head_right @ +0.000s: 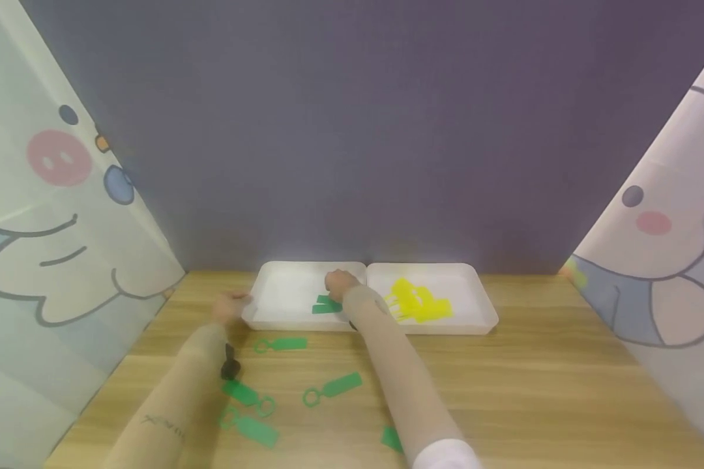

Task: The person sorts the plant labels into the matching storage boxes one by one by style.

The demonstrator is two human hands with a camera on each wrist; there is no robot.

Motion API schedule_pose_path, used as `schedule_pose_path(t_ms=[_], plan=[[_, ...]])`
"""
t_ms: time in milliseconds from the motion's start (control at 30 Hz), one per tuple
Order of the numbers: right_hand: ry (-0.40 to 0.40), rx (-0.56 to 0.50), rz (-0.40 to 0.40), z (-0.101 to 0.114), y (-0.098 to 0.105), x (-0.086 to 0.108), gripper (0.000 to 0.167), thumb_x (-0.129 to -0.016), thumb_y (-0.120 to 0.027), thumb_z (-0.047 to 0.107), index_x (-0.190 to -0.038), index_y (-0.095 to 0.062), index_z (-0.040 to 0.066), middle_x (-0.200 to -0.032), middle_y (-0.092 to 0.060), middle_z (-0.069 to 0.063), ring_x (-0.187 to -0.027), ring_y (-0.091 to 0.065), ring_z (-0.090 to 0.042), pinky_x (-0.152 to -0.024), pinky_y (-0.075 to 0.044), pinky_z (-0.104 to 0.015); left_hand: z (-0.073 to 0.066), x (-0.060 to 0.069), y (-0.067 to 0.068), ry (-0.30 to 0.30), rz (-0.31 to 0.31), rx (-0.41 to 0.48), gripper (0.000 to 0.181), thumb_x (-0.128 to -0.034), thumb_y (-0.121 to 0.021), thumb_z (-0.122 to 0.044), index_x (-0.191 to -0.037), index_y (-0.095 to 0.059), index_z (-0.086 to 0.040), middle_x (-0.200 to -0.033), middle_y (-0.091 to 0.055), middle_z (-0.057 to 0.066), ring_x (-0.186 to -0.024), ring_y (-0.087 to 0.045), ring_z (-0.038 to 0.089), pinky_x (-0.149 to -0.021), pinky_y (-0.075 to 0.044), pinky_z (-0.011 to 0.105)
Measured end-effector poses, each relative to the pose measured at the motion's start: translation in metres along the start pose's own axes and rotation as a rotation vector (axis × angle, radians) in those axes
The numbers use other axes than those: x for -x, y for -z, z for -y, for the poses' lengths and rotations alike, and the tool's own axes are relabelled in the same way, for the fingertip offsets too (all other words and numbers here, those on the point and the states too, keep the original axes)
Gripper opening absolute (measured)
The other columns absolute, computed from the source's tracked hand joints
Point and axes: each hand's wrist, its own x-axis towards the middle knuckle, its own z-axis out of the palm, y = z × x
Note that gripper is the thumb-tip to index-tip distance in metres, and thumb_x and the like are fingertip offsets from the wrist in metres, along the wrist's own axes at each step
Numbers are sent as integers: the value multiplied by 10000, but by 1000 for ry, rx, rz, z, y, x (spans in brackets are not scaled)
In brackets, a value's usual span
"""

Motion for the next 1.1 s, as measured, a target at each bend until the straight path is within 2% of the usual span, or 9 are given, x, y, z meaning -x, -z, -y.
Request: schedule_pose_path(t_ms=[267,667,900,1100], plan=[[0,14,4,1,2,4,265,-889,-585,134,-1135,-631,47,-1132,-643,-80,-1067,-587,-226,-946,-460,-335,-3,1,1,-15,13,7,367,-926,-487,-179,-1215,-550,38,-1299,-492,247,-1216,-439,394,-1006,-382,467],[115,52,-26,-1,11,12,281,-883,-595,129,-1149,-620,43,-1122,-646,-80,-1059,-585,-229,-944,-457,-335,-4,-1,3,-15,6,-7,367,-923,-478,-174,-1213,-547,40,-1304,-484,251,-1211,-441,394,-1004,-380,470],[186,54,-35,-1,19,30,319,-885,-596,131,-1193,-588,45,-1193,-615,-78,-1104,-566,-231,-962,-445,-332,3,-8,3,-22,14,-1,378,-921,-477,-186,-1218,-545,38,-1304,-484,248,-1213,-439,395,-1003,-382,469],[257,60,-139,5,37,63,319,-870,-617,131,-1178,-602,49,-1199,-610,-76,-1114,-568,-232,-951,-460,-339,7,-14,4,-18,21,-8,384,-921,-480,-201,-1223,-545,29,-1304,-485,245,-1209,-443,397,-1001,-382,471]])
